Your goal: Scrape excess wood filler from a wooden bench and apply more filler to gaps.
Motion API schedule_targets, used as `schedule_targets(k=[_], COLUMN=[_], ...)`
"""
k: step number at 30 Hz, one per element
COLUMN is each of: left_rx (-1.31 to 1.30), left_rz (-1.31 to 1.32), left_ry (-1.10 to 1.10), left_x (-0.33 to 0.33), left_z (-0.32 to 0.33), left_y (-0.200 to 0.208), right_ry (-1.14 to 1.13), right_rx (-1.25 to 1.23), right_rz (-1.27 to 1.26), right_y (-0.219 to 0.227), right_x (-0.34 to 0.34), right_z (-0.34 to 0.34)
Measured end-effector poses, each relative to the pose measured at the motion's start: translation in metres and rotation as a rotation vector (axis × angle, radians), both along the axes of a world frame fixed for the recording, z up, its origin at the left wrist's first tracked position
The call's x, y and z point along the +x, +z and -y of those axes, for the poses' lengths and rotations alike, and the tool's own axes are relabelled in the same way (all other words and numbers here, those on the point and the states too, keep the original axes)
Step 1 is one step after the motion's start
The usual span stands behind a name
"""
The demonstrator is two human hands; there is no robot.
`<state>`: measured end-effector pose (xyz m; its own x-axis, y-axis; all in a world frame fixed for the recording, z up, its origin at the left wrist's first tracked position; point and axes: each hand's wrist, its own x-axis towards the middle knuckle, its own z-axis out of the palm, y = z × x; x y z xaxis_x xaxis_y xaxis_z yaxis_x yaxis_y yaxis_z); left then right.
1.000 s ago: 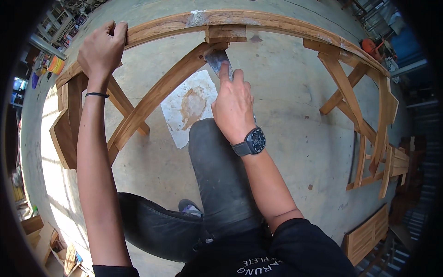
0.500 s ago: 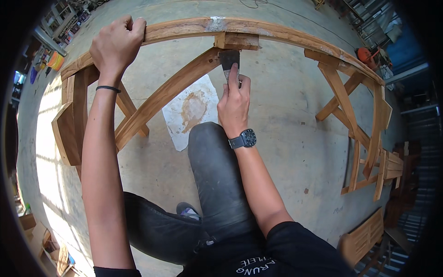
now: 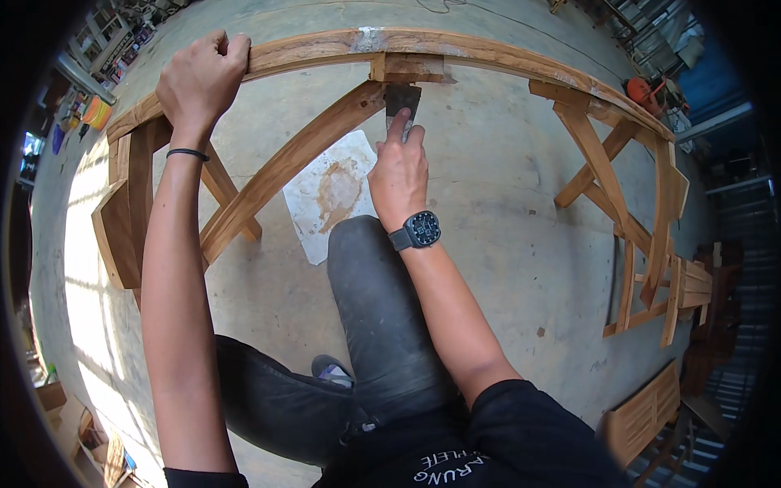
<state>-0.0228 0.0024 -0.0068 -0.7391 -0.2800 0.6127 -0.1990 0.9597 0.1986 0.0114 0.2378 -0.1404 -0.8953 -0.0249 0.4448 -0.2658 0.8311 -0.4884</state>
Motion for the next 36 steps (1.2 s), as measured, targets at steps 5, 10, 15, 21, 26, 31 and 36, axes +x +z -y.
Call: schedule_targets(k=[5, 10, 15, 21, 26, 31, 36], left_rx=[0.027, 0.053, 0.061, 0.064, 0.067, 0.062, 0.062], left_rz=[-0.014, -0.018, -0.032, 0.006, 0.010, -0.047, -0.074], left_ry=[-0.008, -0.010, -0.007, -0.005, -0.015, -0.002, -0.009], left_x=[0.000, 0.001, 0.005, 0.004, 0.004, 0.005, 0.000], left_z=[0.002, -0.002, -0.004, -0.006, -0.006, -0.007, -0.007], left_y=[0.003, 0.004, 0.007, 0.007, 0.006, 0.005, 0.007], right_ry=[0.035, 0.142, 0.195, 0.218, 0.186, 0.163, 0.126], right_rx=[0.071, 0.105, 0.044, 0.042, 0.020, 0.072, 0.155], right_rz=[0.097, 0.108, 0.085, -0.046, -0.078, 0.056, 0.169], right_y=[0.017, 0.033, 0.040, 0.011, 0.002, 0.019, 0.023], right_x=[0.008, 0.022, 0.029, 0.004, -0.008, -0.002, 0.011], right_z=[-0.012, -0.043, -0.054, -0.040, -0.031, -0.020, -0.008])
